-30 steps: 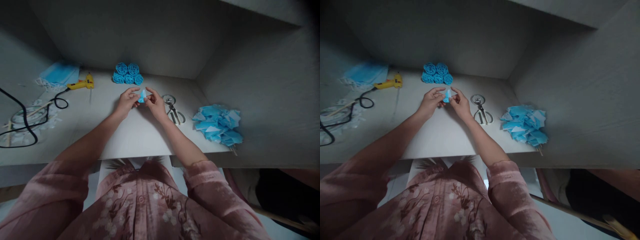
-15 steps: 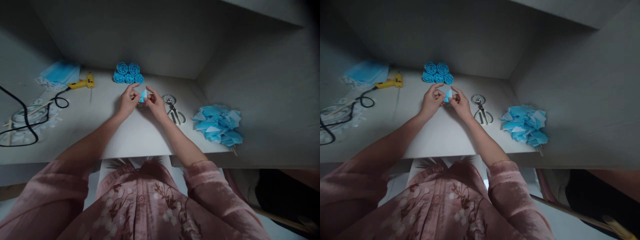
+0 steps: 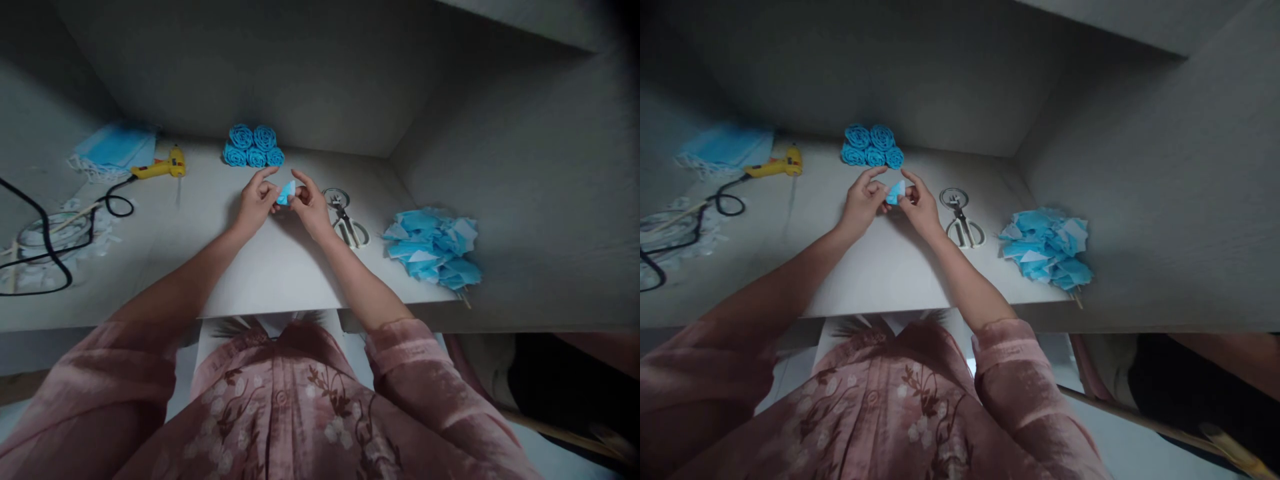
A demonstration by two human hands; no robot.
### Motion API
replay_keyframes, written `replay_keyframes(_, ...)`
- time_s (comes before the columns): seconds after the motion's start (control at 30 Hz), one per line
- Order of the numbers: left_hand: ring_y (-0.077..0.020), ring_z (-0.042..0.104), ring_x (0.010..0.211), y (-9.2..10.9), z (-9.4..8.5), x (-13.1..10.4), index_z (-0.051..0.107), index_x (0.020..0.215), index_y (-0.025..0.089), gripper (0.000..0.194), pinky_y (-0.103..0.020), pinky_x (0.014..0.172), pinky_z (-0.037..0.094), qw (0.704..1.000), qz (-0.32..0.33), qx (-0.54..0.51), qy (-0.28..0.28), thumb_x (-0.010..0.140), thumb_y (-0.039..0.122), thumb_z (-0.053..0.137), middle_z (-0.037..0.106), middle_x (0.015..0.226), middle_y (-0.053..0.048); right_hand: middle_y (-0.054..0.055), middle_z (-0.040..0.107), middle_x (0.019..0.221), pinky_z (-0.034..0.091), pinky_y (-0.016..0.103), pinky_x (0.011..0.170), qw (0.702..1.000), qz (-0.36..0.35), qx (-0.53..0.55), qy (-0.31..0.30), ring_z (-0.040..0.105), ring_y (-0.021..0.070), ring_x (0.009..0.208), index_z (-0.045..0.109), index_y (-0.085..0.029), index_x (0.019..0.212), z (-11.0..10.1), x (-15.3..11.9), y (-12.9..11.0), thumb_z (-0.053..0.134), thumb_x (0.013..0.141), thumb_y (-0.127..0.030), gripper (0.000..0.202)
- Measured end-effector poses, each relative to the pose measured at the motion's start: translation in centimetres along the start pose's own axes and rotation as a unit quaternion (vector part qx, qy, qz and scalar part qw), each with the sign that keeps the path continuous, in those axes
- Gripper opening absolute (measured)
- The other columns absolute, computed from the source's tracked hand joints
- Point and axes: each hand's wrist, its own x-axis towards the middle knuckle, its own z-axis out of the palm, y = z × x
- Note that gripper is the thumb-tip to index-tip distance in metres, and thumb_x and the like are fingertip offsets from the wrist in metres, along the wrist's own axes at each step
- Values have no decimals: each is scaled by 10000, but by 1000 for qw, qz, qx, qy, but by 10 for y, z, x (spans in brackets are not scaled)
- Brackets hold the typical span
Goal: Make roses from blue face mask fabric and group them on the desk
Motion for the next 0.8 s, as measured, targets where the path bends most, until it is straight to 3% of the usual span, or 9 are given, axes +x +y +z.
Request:
replay_keyframes(0.07,-102,602,563,3,-1,0,667,1255,204,313,-195,532,439,999,-42,-28,-10,999,383,677,655,760,13,-3,599,830,585,363,783,1000,0,1,9,604,193,777,522,-294,1500,0,0,1,663,969,-604,632)
replay_keyframes(0.13,-101,596,544,5,-2,-1,706,1011,172,281,-192,495,408,996,-82,-33,-27,1006,450,668,650,707,-7,-13,558,822,577,351,777,1000,-2,5,12,587,186,771,515,-290,1504,0,1,2,655,966,-606,640)
replay_keyframes(0.2,-85,544,496,8,-3,-2,673,803,158,309,-185,466,370,993,-105,-17,-41,991,402,691,616,614,-3,-16,549,825,570,342,774,1000,-5,4,10,571,182,765,502,-282,1517,0,1,3,652,961,-605,661)
replay_keyframes(0.27,-68,495,458,11,-2,-2,652,723,157,276,-179,449,341,993,-113,2,-45,953,290,726,592,557,14,-13,566,836,563,336,775,1000,-6,-5,6,567,182,771,493,-281,1530,-1,2,4,647,964,-594,665)
replay_keyframes(0.4,-58,486,442,17,0,-4,625,686,162,236,-178,443,335,992,-118,13,-35,905,128,707,597,539,31,-5,605,862,551,326,791,999,-9,-35,0,572,180,791,491,-287,1552,-2,2,4,641,989,-545,637)
replay_keyframes(0.57,-58,514,455,21,1,-6,609,729,171,189,-180,462,366,991,-122,-7,-46,884,122,707,626,577,33,-9,630,857,552,321,795,999,-11,-31,3,579,172,773,506,-281,1560,-2,2,2,685,964,-560,682)
replay_keyframes(0.67,-64,525,471,21,-1,-5,589,727,178,181,-181,470,369,989,-137,-31,-49,864,132,697,627,584,27,3,681,892,568,314,804,999,29,13,16,616,168,795,542,-270,1541,-6,4,-2,715,926,-603,720)
replay_keyframes(0.8,-75,550,501,21,-5,-3,569,738,187,168,-180,490,390,987,-134,-63,-64,828,166,709,621,593,28,19,729,954,588,282,807,986,119,100,67,671,143,844,638,-271,1451,-19,7,-13,721,930,-596,620)
